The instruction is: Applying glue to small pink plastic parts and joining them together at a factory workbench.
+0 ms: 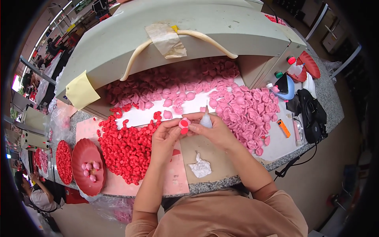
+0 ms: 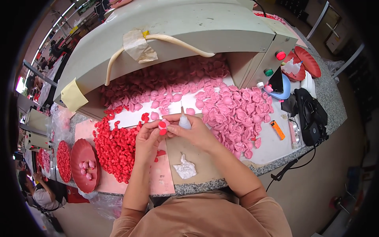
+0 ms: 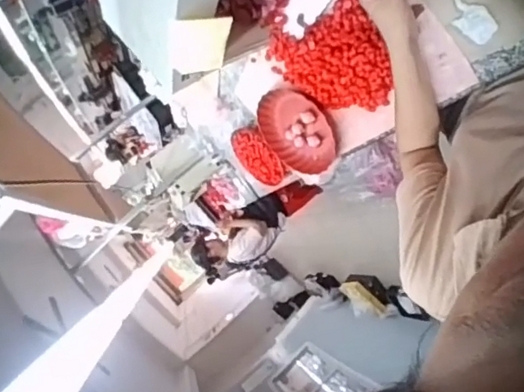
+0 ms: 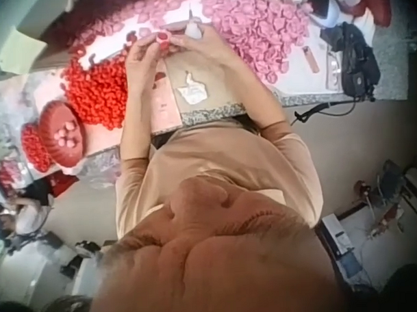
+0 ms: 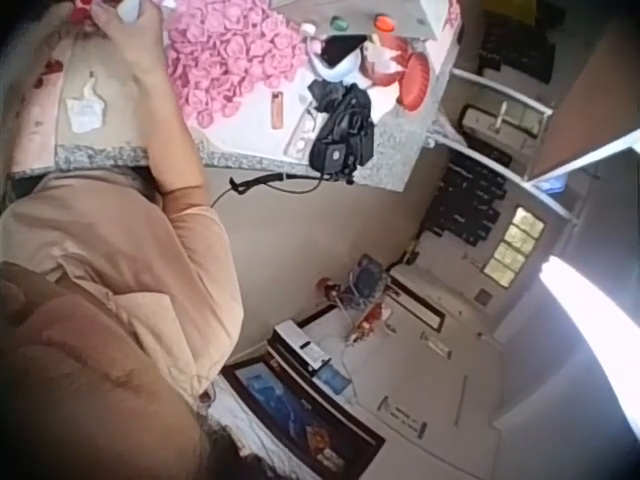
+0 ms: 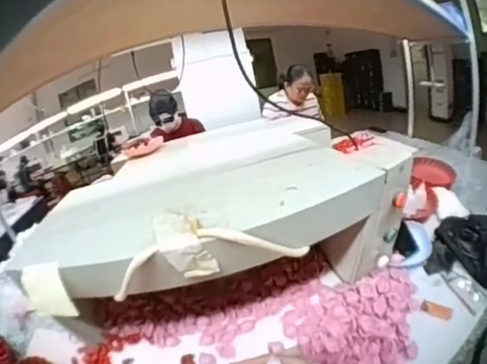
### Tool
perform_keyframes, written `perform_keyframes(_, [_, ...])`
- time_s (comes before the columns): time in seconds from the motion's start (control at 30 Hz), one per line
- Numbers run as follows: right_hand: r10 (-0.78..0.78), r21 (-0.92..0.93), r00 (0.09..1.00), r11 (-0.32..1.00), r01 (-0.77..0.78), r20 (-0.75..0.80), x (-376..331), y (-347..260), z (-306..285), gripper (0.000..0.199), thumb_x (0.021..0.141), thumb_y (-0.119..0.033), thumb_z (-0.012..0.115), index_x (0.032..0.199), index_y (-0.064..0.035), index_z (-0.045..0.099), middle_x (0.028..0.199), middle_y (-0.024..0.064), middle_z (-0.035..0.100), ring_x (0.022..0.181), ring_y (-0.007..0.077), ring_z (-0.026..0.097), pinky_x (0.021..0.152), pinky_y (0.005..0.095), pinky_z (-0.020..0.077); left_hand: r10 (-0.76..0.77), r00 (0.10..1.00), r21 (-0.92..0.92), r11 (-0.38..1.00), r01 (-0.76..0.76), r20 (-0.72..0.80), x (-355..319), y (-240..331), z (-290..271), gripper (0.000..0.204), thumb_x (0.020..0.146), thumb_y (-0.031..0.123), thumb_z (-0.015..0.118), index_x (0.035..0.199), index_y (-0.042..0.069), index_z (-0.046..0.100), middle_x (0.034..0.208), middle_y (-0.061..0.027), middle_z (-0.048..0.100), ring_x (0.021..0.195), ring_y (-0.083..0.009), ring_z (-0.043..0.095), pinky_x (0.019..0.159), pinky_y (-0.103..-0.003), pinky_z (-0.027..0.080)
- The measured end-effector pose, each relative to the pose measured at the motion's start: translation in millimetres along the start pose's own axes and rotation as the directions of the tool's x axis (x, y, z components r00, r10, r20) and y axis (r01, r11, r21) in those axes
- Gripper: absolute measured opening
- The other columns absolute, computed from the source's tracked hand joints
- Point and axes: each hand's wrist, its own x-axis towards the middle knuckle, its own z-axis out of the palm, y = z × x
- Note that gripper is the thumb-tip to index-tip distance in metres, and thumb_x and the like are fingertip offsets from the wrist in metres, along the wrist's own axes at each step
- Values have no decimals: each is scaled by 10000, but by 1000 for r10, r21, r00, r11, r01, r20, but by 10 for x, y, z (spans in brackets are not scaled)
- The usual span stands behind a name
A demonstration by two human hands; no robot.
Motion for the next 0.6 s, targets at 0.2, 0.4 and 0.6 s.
perform_keyframes(0.2, [54,-69,998,996,-52,24,-3,-65,20,359,869,-103,599,1192,36,529,1044,107,620,918,149,611,818,282,505,-183,983,-8,983,183,-32,2,148,28,224,870,26,570,1089,-15,549,1063,-114,613,978,-193,604,884,-344,503])
perform_keyframes(0.4, [78,-168,997,983,-79,-10,-16,-55,31,344,850,-108,622,1168,9,563,1068,83,620,951,137,596,843,269,480,-253,967,17,967,253,4,5,194,-42,212,862,34,579,1073,13,565,1048,-93,618,964,-176,607,872,-355,512])
perform_keyframes(0.6, [59,-239,998,970,-52,21,-3,-36,14,337,861,-105,608,1175,7,562,1068,59,612,971,118,574,864,257,461,-252,967,62,966,250,26,-9,214,-83,235,845,7,593,1078,10,567,1039,-91,620,956,-167,606,867,-344,514])
